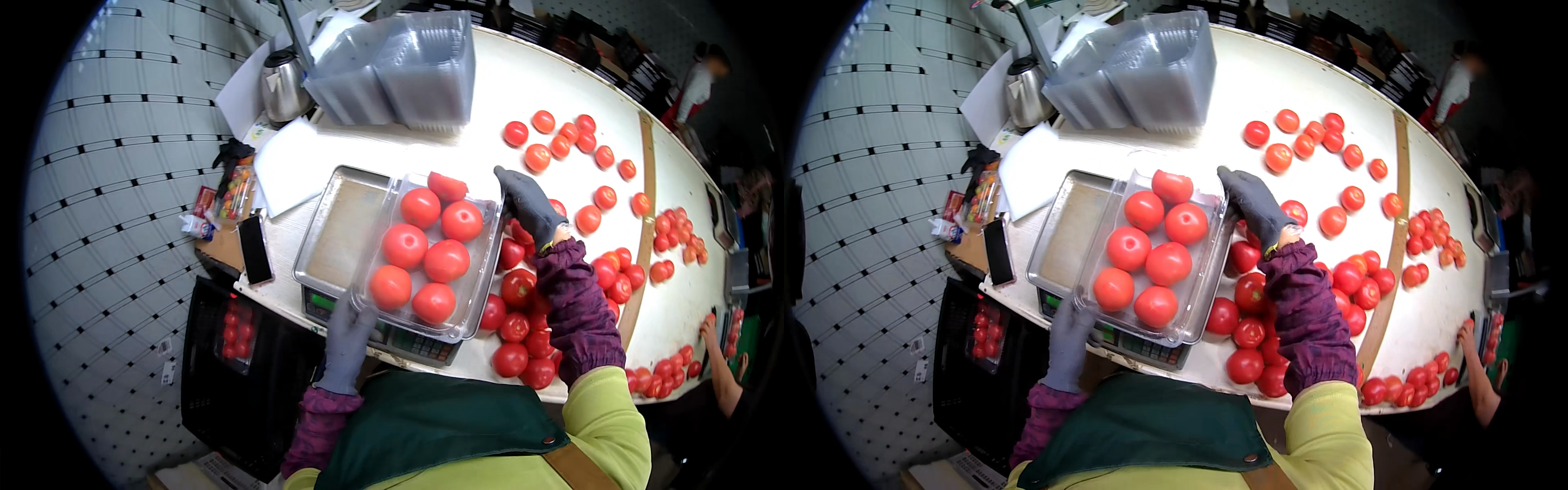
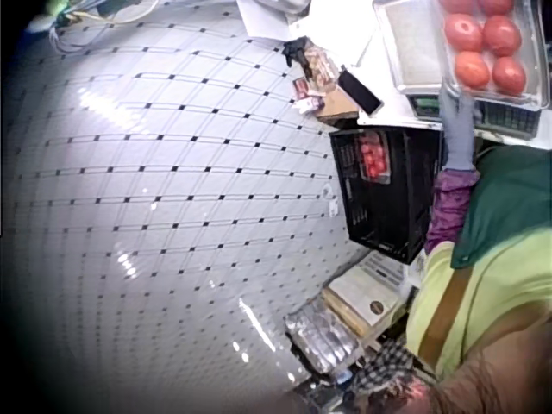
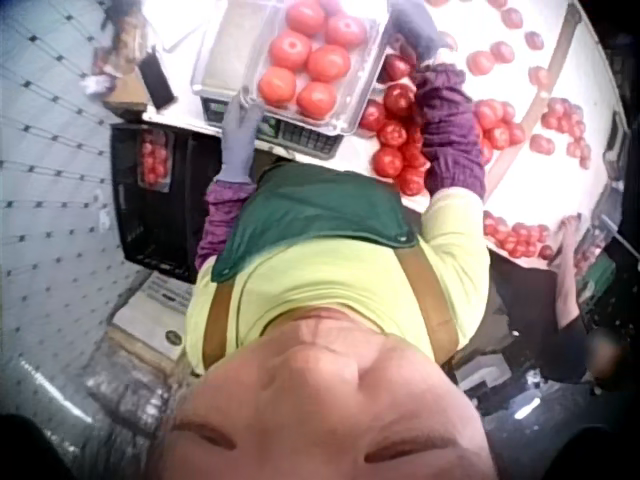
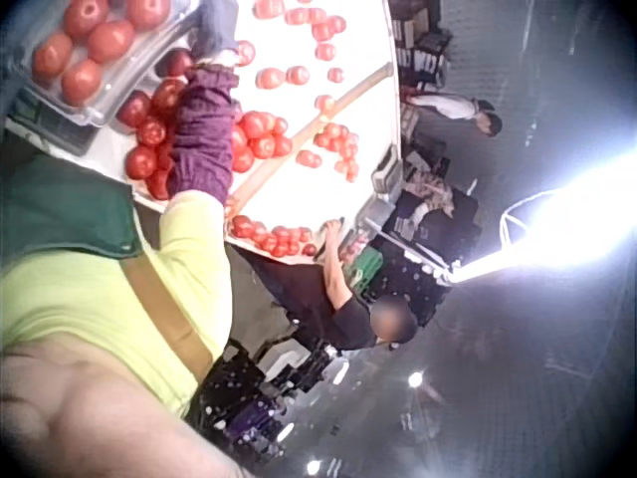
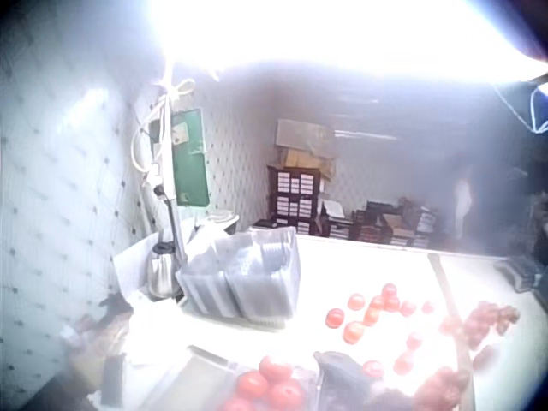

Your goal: The person sorts red tomatoes on a table, picking them up and placing them into clear plastic trays on a digital scale. They repeatedly fill trays and move them aside while continuing to sort the remaining tomatoes.

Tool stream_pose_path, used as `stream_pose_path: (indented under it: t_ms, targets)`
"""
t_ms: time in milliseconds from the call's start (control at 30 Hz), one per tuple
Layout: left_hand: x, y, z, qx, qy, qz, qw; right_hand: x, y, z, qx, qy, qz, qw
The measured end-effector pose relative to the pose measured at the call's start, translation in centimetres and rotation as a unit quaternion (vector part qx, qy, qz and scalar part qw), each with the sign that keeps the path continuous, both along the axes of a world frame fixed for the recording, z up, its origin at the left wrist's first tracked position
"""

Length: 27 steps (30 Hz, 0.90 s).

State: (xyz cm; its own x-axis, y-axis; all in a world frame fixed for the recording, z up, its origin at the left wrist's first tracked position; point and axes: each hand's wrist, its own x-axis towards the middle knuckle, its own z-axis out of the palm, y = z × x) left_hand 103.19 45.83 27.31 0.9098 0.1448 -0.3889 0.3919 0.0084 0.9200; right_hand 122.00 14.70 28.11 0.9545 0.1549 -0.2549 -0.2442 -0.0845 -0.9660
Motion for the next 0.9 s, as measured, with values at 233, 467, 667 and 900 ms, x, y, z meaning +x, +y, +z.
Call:
stream_pose_path:
  t_ms: [233,467,667,900]
  targets:
    - [-0.3,-1.3,-0.4,-0.173,-0.001,0.081,0.982,-0.4,2.2,1.8,-0.124,-0.188,-0.017,0.974]
    - [-3.3,5.0,-1.6,-0.191,-0.196,0.137,0.952,-7.4,7.9,7.3,-0.001,-0.128,-0.024,0.991]
    - [-7.5,14.7,-3.6,-0.169,-0.179,0.244,0.938,-8.7,19.5,7.3,-0.026,-0.079,0.053,0.995]
    - [-17.5,27.7,-6.7,-0.156,-0.099,0.452,0.873,-12.9,35.0,1.9,-0.017,0.033,0.286,0.957]
